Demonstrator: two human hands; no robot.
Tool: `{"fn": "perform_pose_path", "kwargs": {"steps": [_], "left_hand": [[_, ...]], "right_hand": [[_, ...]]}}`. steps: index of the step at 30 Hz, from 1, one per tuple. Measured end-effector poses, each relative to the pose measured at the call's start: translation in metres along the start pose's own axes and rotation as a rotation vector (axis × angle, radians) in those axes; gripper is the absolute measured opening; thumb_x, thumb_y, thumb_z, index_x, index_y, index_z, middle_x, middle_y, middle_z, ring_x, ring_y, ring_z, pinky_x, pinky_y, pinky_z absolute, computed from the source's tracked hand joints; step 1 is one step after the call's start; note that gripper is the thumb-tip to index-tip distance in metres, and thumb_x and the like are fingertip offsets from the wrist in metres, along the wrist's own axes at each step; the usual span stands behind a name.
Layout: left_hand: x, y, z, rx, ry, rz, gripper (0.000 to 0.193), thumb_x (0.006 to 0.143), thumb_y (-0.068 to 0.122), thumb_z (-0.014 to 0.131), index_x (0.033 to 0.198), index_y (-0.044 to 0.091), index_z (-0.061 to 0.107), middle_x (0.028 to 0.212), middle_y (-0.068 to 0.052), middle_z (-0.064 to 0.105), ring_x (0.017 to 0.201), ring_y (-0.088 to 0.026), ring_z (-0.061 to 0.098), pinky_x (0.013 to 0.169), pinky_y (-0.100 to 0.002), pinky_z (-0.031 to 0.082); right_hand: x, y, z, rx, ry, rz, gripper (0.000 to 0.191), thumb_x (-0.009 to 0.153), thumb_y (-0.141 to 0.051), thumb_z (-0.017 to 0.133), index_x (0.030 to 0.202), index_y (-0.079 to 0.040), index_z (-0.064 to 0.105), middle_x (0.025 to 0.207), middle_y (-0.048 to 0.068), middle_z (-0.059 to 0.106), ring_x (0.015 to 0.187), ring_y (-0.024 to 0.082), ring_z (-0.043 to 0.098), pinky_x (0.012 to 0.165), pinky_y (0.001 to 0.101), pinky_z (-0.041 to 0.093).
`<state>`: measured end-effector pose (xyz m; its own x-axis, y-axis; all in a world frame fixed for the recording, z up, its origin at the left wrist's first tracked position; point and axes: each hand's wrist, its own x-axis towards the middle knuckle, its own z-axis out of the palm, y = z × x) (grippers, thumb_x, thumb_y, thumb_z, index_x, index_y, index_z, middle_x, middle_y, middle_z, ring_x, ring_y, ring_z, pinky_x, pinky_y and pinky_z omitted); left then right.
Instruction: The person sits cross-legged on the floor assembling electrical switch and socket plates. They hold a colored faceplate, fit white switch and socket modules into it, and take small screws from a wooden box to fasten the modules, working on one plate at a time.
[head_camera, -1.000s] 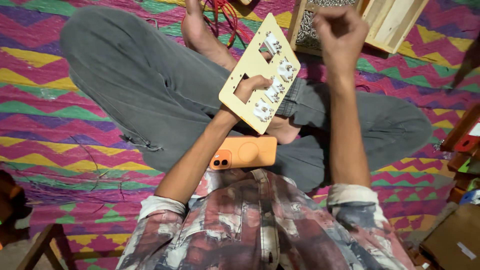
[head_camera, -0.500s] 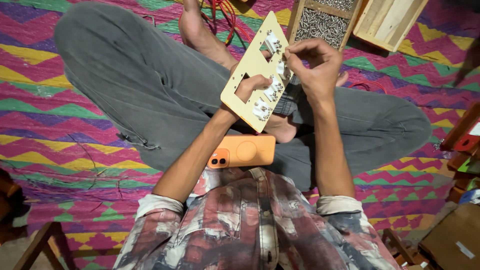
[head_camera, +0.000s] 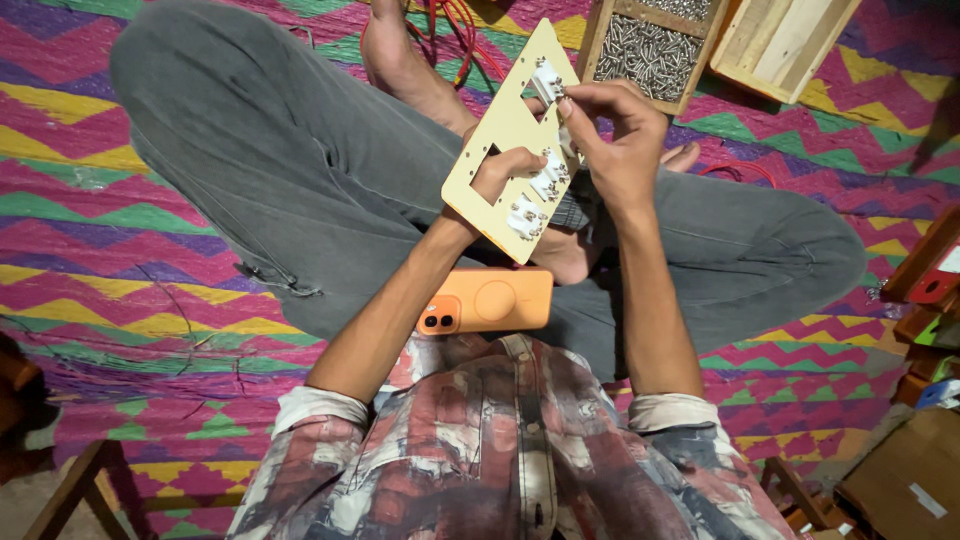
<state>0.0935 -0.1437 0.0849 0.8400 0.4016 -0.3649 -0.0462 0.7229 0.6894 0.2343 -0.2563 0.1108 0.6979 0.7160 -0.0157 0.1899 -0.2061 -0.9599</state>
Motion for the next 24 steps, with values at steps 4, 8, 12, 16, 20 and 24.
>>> {"fn": "perform_pose_path", "kwargs": {"steps": [4, 8, 12, 16, 20, 24], "left_hand": [[-0.0003, 0.0000, -0.0001, -0.001, 0.016, -0.009, 0.053, 0.081, 0.001, 0.066, 0.133, -0.007, 0.060, 0.092, -0.012, 0.072, 0.075, -0.018, 0.069, 0.069, -0.033, 0.060], [-0.0003, -0.0004, 0.0000, -0.009, 0.022, -0.008, 0.053, 0.081, 0.001, 0.066, 0.133, -0.007, 0.059, 0.090, -0.011, 0.071, 0.074, -0.018, 0.069, 0.068, -0.033, 0.060], [-0.0016, -0.0024, -0.0006, -0.010, 0.013, -0.019, 0.058, 0.079, 0.001, 0.066, 0.136, -0.006, 0.058, 0.091, -0.010, 0.070, 0.075, -0.016, 0.068, 0.068, -0.031, 0.058], [-0.0010, -0.0049, -0.0025, 0.078, 0.027, 0.017, 0.057, 0.080, 0.002, 0.067, 0.135, -0.006, 0.059, 0.093, -0.010, 0.071, 0.079, -0.016, 0.068, 0.072, -0.029, 0.056], [-0.0001, -0.0072, -0.0037, 0.124, 0.036, 0.021, 0.058, 0.078, 0.002, 0.068, 0.135, -0.006, 0.060, 0.089, -0.009, 0.070, 0.075, -0.015, 0.066, 0.069, -0.028, 0.055], [-0.0009, -0.0094, -0.0043, 0.194, 0.045, 0.062, 0.061, 0.076, 0.003, 0.069, 0.135, -0.006, 0.060, 0.093, -0.008, 0.071, 0.078, -0.014, 0.066, 0.070, -0.028, 0.056]], "right_hand": [[-0.0015, -0.0009, 0.0017, -0.023, 0.007, 0.041, 0.013, 0.098, 0.001, 0.079, 0.111, 0.002, 0.076, 0.103, 0.005, 0.067, 0.089, 0.009, 0.059, 0.078, 0.0217, 0.047], [-0.0022, -0.0023, 0.0023, -0.069, 0.004, 0.005, 0.013, 0.098, -0.001, 0.079, 0.110, 0.003, 0.076, 0.102, 0.004, 0.068, 0.090, 0.009, 0.060, 0.080, 0.0226, 0.049], [-0.0023, -0.0021, 0.0026, -0.066, 0.011, 0.019, 0.013, 0.097, -0.001, 0.081, 0.109, 0.003, 0.076, 0.101, 0.004, 0.068, 0.089, 0.009, 0.060, 0.079, 0.0228, 0.049], [-0.0029, -0.0009, 0.0030, -0.045, 0.022, 0.046, 0.012, 0.097, -0.002, 0.081, 0.108, 0.002, 0.076, 0.099, 0.003, 0.068, 0.087, 0.008, 0.061, 0.077, 0.0219, 0.049], [-0.0037, 0.0009, 0.0033, -0.056, 0.030, 0.020, 0.011, 0.097, -0.002, 0.083, 0.105, 0.002, 0.076, 0.099, 0.004, 0.071, 0.088, 0.008, 0.062, 0.078, 0.0221, 0.050], [-0.0041, 0.0032, 0.0034, -0.001, 0.051, 0.093, 0.012, 0.096, -0.005, 0.084, 0.101, 0.002, 0.076, 0.097, 0.004, 0.070, 0.082, 0.007, 0.062, 0.073, 0.0208, 0.048]]}}
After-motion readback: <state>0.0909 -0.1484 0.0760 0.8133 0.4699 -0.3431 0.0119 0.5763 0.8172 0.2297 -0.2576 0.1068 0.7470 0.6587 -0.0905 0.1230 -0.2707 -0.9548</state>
